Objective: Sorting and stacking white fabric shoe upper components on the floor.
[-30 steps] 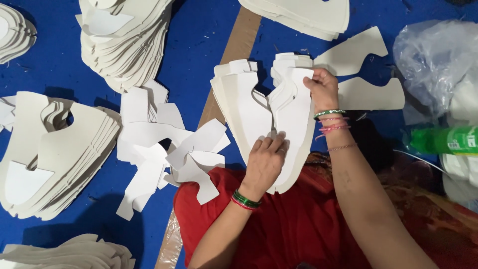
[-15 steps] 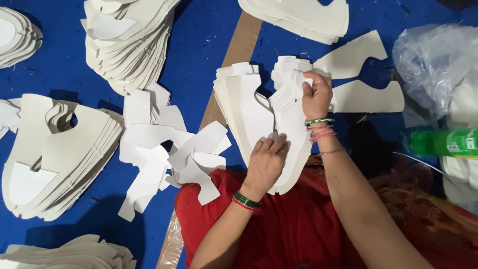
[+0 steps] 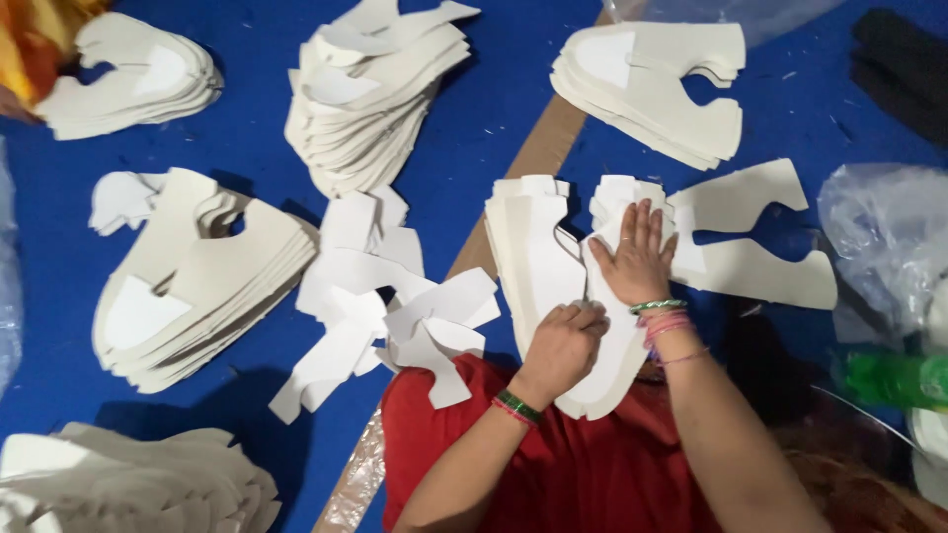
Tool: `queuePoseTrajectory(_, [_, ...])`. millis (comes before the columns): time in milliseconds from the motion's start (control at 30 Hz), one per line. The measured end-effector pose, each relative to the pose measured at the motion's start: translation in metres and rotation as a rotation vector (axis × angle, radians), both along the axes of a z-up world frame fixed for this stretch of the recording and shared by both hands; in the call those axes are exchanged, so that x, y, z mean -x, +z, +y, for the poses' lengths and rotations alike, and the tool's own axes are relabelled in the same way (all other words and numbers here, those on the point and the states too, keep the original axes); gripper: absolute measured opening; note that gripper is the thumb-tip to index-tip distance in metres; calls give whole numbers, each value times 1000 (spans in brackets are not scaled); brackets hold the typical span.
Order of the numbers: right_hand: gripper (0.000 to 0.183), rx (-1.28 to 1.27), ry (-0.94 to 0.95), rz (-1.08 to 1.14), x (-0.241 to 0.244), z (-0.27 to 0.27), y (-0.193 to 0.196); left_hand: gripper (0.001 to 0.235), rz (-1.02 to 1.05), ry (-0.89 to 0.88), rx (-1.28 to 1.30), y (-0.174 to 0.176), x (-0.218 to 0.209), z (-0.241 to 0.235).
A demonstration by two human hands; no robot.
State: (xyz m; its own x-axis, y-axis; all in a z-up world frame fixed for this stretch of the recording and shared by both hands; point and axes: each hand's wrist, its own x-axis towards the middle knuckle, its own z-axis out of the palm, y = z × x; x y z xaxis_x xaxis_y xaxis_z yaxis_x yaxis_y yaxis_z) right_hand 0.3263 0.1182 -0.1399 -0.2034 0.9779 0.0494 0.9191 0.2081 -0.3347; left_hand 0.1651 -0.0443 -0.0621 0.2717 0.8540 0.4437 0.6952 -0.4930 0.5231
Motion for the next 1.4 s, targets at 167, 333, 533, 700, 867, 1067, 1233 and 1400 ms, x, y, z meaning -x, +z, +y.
queuePoseTrajectory(167, [88, 31, -8, 152, -32, -8, -13, 15, -81, -14, 29, -4, 1, -1])
queuePoseTrajectory(333, [77, 52, -135, 139, -16, -73, -6, 19, -265, -36, 147, -18, 3, 3])
queuePoseTrajectory(533, [47, 195, -693, 1239, -114, -44, -83, 22, -590, -32, 183, -16, 12, 3])
queuePoseTrajectory(700, [45, 262, -993, 1792, -140, -51, -154, 21, -751, 194, 316, -31, 32, 12])
queuePoseTrajectory(867, [35, 298, -1211, 2110, -161, 6, -187, 18, -804, 289, 241, -31, 45, 26])
queuePoseTrajectory(1067, [25, 407, -1187, 1840, -210, 85, -230, 14, -842, 307, 368, -23, 42, 31])
queuePoseTrajectory(1233, [36, -691, -609, 822, -202, 93, -66, 10, -839, 336, 280, -38, 53, 33])
queuePoseTrajectory(1400, [44, -681, -36, 1453, -114, -9, 147, 16, -971, 326, 280, -41, 60, 37])
